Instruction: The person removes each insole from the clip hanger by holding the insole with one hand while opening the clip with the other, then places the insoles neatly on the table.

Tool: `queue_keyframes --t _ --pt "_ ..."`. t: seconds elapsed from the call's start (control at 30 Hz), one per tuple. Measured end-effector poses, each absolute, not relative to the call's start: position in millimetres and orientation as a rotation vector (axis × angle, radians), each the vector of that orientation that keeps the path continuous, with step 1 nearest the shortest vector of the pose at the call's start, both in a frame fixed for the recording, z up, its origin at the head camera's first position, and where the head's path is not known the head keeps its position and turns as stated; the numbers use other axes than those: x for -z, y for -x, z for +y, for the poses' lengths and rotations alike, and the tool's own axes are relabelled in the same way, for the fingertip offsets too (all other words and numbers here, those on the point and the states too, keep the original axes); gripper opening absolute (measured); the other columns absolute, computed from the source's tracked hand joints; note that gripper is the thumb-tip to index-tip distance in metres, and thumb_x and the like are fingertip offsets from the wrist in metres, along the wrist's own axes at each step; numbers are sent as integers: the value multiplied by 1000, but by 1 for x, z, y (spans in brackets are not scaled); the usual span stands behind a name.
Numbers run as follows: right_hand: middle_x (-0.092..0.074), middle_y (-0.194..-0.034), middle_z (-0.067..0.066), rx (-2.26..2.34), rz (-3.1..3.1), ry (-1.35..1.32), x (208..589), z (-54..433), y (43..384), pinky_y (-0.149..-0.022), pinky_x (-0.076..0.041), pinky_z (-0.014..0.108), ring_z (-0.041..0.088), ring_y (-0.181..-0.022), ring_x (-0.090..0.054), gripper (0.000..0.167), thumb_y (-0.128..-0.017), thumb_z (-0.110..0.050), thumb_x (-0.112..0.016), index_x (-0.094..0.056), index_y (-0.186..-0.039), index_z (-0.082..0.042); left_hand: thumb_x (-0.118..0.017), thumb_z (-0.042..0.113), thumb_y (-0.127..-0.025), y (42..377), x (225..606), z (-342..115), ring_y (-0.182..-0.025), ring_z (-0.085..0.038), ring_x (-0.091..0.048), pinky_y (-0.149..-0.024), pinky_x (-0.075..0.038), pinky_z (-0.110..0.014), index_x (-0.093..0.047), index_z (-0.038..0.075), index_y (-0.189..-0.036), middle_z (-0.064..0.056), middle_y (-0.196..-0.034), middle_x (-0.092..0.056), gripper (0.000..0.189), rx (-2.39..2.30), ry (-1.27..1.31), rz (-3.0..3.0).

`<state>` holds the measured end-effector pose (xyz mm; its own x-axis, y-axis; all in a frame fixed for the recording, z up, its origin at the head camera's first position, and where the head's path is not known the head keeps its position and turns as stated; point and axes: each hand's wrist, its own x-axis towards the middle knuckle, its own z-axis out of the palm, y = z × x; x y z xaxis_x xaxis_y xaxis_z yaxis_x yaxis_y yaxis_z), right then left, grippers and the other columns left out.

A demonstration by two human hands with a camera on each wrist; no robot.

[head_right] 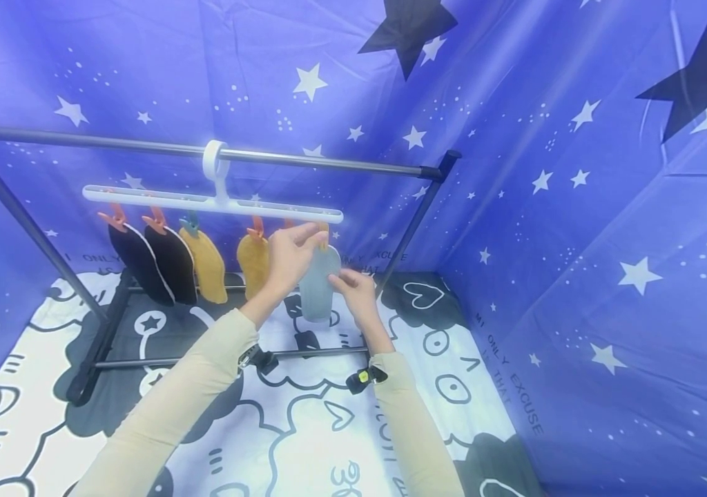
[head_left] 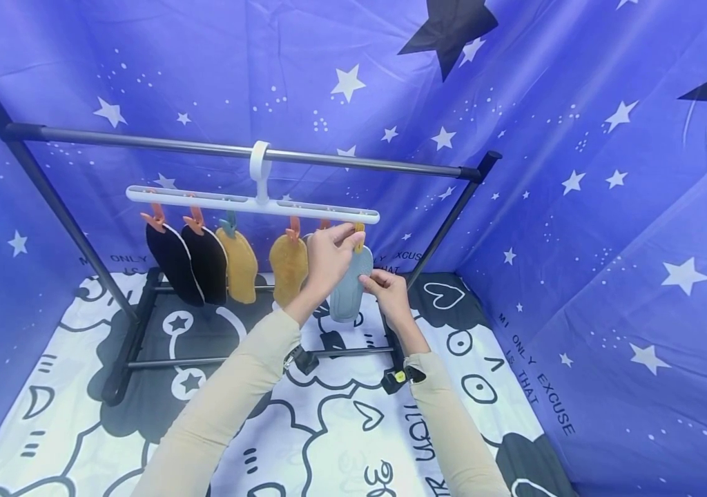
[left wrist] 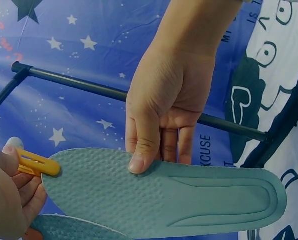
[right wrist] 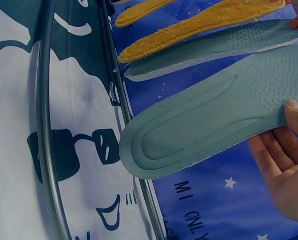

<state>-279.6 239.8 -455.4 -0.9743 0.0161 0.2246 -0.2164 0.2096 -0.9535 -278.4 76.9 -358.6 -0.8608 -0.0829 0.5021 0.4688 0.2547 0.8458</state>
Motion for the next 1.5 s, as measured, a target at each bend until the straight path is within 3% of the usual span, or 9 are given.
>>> queue_keyframes --t 0.33,0.63,0.83,1.2,1.5 --pt "-75 -95 15 -1890 -2300 -145 451 239 278 -90 -61 45 6 -82 -68 24 -97 -7 -69 -71 -110 13 -75 17 -93 277 356 77 -88 -26 -78 -71 -63 -37 -77 2 -112 -15 -103 -78 25 1682 344 -2059" --pt "-73 -87 2 -1922 -2286 -140 450 238 277 -80 -61 25 8 -81 -67 23 -97 -4 -68 -70 -108 15 -76 17 -92 277 358 77 -84 -25 -78 -64 -60 -32 -78 3 -112 -14 -100 -79 24 1668 334 -2047" --pt "-73 -86 -1 -1899 -2251 -124 454 239 278 -77 -61 22 6 -80 -68 24 -95 -9 -72 -72 -106 12 -75 17 -93 278 359 78 -82 -24 -78 -58 -54 -22 -78 4 -111 -14 -98 -79 22 1661 337 -2036" --pt "-72 -85 -6 -1864 -2245 -108 456 240 277 -76 -61 22 4 -80 -68 21 -95 -7 -71 -73 -106 11 -76 17 -92 279 359 80 -86 -25 -78 -69 -62 -37 -78 4 -112 -14 -101 -78 24 1700 308 -2023" --pt "-75 -92 7 -1885 -2246 -80 454 242 278 -75 -60 21 6 -80 -68 23 -94 -8 -72 -73 -107 12 -76 17 -92 280 360 80 -86 -25 -78 -68 -62 -37 -78 3 -111 -14 -101 -78 23 1673 317 -2026"
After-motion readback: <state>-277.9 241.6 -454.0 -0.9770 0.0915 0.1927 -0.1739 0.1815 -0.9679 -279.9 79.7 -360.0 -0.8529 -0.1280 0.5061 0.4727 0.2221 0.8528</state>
